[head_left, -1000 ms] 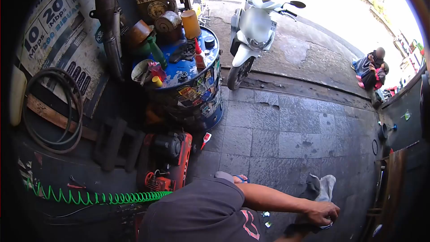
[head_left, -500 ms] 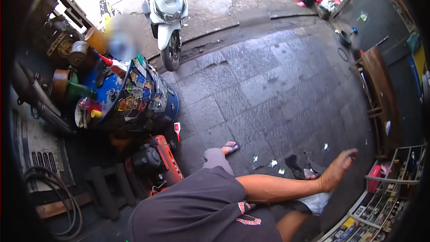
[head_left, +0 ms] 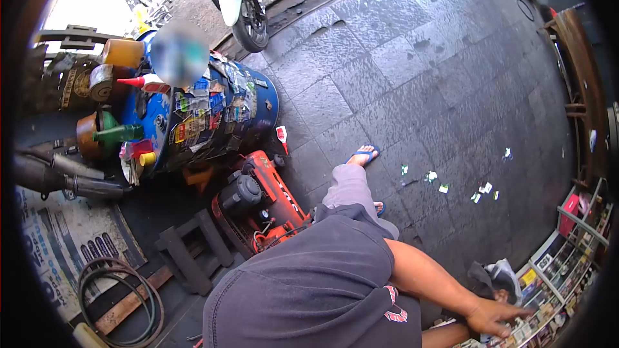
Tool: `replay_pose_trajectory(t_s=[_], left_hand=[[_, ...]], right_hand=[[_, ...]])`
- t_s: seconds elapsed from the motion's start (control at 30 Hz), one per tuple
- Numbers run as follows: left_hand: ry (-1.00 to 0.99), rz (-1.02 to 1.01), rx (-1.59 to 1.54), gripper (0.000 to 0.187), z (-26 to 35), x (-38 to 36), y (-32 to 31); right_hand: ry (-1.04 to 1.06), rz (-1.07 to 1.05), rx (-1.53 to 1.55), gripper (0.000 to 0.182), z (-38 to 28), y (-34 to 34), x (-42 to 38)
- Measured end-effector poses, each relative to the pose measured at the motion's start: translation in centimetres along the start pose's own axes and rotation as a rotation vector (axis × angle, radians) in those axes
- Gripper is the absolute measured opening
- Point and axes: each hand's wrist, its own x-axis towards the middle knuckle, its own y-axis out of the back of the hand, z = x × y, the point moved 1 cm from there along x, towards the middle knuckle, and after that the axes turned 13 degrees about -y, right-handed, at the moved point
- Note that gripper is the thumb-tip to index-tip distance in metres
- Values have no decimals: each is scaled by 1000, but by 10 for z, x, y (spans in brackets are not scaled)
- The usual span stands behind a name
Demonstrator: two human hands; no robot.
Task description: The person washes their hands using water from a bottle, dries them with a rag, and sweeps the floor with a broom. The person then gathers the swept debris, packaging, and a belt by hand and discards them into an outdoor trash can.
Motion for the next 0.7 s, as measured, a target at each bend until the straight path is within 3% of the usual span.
replay_pose_trajectory(t_s=[0.13,0.27,0.37,0.43,0.5,0.57,0.6,0.63,0.67,0.7], left_hand=[[-155,69,401,97,-13,17,12],[-57,-18,468,101,2,13,10],[-25,-17,443,92,-24,4,6],[-113,-56,521,83,-39,2,9],[383,-221,423,69,13,23,43],[234,67,793,63,21,18,59],[139,179,811,63,12,19,72],[42,292,825,63,-1,17,82],[40,255,800,63,-16,11,84],[230,250,452,60,-31,1,89]], right_hand=[[-7,11,-35,50,1,5,0],[-5,0,-57,51,2,9,1],[7,-4,-97,52,3,13,1],[5,-20,-130,52,1,12,3],[17,-80,-136,53,1,9,14],[102,-245,-161,54,2,12,33],[195,-330,-295,54,4,10,36],[502,-157,-918,55,13,10,24],[225,-233,-1009,51,19,6,13],[45,-145,-725,54,-5,-11,-5]])
